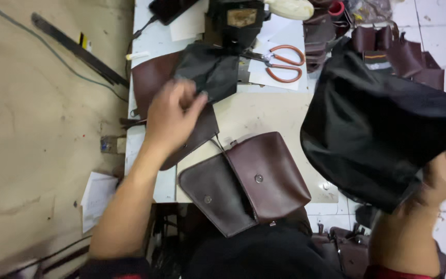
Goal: The person assembles a leather bag by fitting a black interior lining into a brown leather shell and tucking the edges together by hand.
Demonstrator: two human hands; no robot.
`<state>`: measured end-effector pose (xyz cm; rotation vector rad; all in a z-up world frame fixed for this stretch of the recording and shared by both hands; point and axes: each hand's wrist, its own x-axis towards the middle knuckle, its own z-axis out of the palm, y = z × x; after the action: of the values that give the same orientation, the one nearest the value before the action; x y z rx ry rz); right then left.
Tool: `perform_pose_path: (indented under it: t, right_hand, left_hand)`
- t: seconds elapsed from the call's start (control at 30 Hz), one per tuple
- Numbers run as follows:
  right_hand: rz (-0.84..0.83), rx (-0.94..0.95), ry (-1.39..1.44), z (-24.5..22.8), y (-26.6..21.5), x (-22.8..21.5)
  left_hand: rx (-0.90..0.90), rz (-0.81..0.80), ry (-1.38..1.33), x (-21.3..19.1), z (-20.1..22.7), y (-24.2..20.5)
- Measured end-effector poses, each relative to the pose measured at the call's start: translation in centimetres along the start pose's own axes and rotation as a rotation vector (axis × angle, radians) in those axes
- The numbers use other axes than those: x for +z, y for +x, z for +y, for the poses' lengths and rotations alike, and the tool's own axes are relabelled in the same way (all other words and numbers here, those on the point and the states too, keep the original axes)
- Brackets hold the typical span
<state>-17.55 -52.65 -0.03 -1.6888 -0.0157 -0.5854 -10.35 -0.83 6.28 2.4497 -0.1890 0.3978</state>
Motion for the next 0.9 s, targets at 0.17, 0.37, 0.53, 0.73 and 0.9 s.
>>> perform_pose_path:
  t: [0.17,0.37,0.53,0.73,0.9]
  right_hand:
    - [0.047,0.384,0.35,-3.1,-2.5,13.6]
    - [-0.229,0.566,0.577,-1.6,-5.8,18.4]
    - [-0.56,0.022,-0.023,-4.1,-4.5,16.7]
    - [-0.58,-0.274,-0.476,-2.2,-5.0,15.2]
    - [-0.979,-0.156,-0.077,-1.6,-4.5,14.4]
  left_hand:
    - [-0.133,-0.217,-0.468,0.0,4.1,-6.5]
    - [-0.138,-0.131,-0.748,4.2,6.9,-6.7]
    - [-0.07,-0.078,-0.589,4.7,8.1,-5.4]
    - [0.005,-0.089,-0.532,5.1,8.8,-6.1]
    - [0.11,-0.101,-0.575,5.9,9.0,-7.1]
